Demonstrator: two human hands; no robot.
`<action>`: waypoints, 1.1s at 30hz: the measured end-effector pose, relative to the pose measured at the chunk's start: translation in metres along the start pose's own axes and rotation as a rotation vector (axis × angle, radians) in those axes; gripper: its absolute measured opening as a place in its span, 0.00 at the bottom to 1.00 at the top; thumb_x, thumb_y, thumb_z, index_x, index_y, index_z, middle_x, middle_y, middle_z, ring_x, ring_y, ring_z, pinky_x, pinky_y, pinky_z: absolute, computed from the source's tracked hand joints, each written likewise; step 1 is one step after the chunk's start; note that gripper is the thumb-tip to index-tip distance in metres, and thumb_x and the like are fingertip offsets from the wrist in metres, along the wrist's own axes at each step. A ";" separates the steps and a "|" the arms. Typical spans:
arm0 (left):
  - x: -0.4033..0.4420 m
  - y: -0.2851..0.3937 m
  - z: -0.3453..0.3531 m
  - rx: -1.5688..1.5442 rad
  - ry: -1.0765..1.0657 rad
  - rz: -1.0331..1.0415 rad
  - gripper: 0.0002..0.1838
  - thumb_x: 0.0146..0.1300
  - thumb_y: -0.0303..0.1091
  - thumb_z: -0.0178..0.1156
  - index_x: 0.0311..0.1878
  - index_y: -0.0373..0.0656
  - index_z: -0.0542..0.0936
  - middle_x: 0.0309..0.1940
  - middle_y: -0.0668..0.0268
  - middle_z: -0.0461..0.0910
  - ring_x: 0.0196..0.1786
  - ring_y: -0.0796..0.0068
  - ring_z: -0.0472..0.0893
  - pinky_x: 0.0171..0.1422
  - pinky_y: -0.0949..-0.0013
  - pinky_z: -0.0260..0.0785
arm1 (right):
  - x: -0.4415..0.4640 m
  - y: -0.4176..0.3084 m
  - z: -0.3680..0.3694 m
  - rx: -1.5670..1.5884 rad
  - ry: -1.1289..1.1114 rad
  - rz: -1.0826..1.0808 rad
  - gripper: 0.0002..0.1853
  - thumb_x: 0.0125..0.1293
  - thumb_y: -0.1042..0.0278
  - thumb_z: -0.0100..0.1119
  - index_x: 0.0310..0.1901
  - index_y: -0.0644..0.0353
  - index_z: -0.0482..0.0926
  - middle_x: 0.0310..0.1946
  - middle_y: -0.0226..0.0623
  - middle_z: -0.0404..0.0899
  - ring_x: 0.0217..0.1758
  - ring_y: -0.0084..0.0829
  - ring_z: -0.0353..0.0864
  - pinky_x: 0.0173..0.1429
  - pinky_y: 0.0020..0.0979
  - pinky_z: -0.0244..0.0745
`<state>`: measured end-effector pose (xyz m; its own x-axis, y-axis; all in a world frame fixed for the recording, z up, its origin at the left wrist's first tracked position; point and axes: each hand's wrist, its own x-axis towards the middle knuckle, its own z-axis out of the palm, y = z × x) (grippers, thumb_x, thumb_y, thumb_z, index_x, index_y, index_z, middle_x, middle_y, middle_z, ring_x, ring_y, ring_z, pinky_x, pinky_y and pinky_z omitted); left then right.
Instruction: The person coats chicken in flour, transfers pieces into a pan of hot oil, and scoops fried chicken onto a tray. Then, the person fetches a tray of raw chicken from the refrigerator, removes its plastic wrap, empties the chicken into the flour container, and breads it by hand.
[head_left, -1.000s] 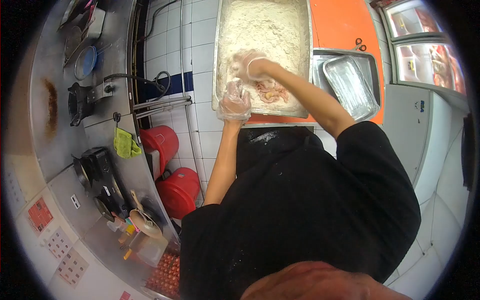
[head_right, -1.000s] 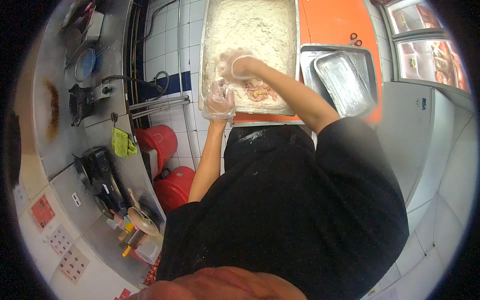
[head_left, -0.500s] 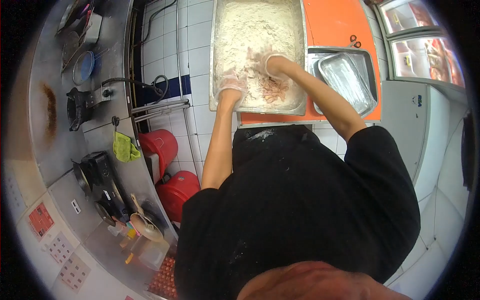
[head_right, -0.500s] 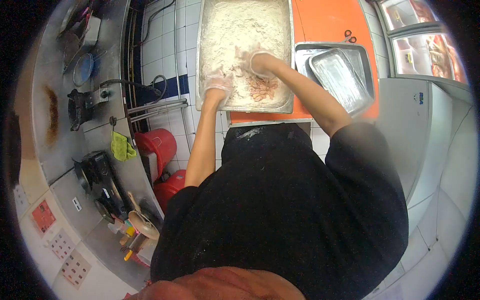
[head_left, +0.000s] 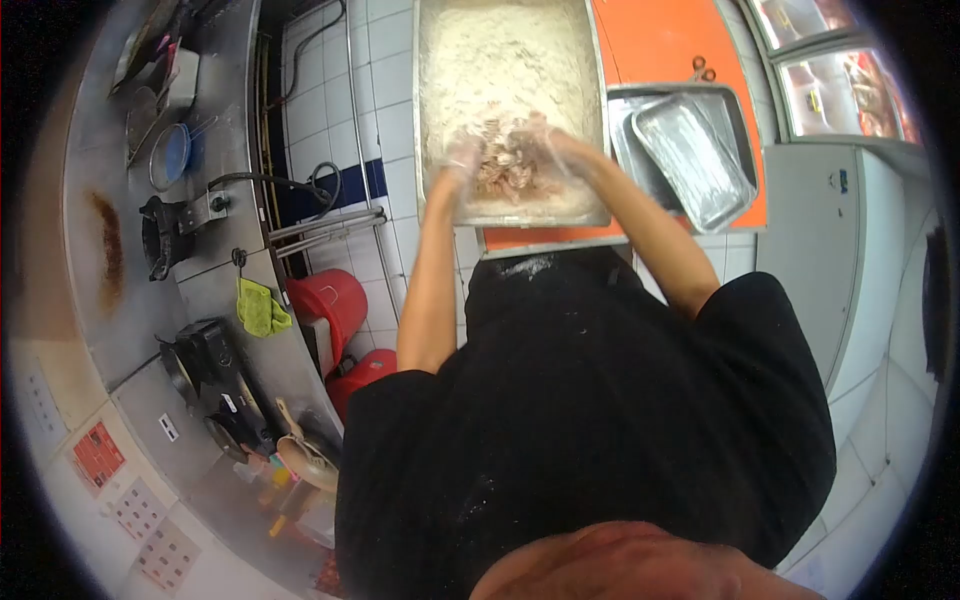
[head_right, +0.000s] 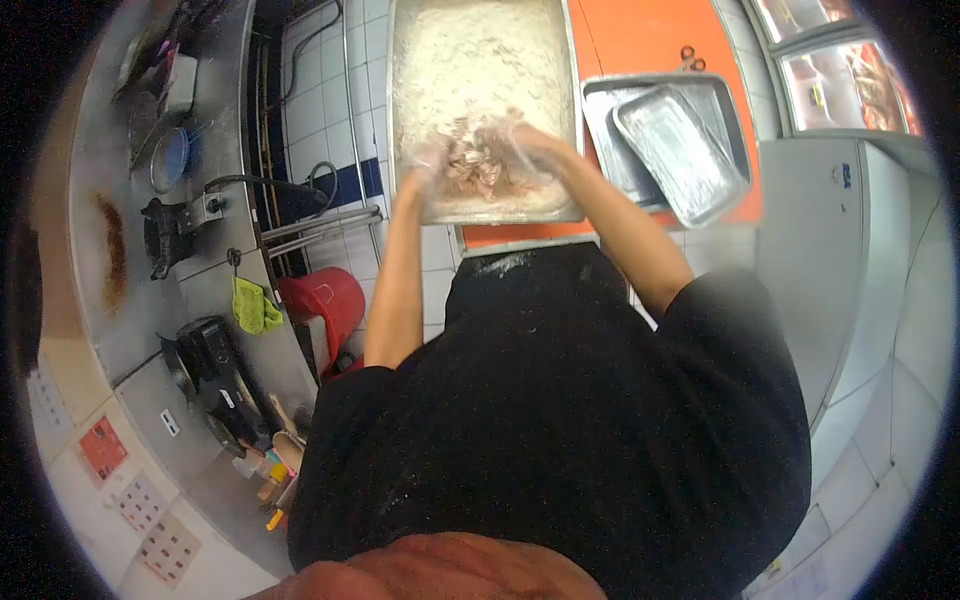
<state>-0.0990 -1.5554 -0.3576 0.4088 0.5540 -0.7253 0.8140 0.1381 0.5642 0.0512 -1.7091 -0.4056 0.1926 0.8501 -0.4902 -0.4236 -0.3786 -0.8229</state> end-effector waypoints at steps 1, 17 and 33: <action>0.000 -0.002 -0.015 0.091 -0.026 0.071 0.24 0.80 0.49 0.48 0.45 0.36 0.84 0.39 0.60 0.83 0.40 0.62 0.80 0.49 0.57 0.78 | -0.020 -0.024 0.000 -0.154 0.029 -0.051 0.26 0.78 0.52 0.56 0.67 0.64 0.78 0.60 0.45 0.83 0.61 0.36 0.80 0.67 0.37 0.74; 0.023 -0.025 0.004 1.023 -0.159 0.474 0.37 0.60 0.43 0.66 0.72 0.38 0.74 0.59 0.38 0.82 0.62 0.43 0.84 0.67 0.51 0.76 | 0.017 0.001 0.008 -1.315 -0.212 0.023 0.53 0.57 0.42 0.74 0.72 0.76 0.64 0.45 0.59 0.88 0.50 0.47 0.88 0.54 0.43 0.80; 0.025 -0.015 -0.009 0.580 0.072 0.344 0.39 0.63 0.36 0.64 0.77 0.39 0.66 0.60 0.41 0.81 0.62 0.46 0.82 0.67 0.53 0.75 | 0.018 -0.002 -0.001 -0.822 0.331 -0.345 0.25 0.72 0.47 0.62 0.52 0.65 0.83 0.38 0.42 0.87 0.43 0.40 0.86 0.51 0.40 0.80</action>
<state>-0.1050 -1.5359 -0.3812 0.6723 0.5435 -0.5026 0.7401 -0.5077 0.4410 0.0565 -1.6937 -0.4135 0.4854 0.8638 -0.1352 0.4347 -0.3726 -0.8199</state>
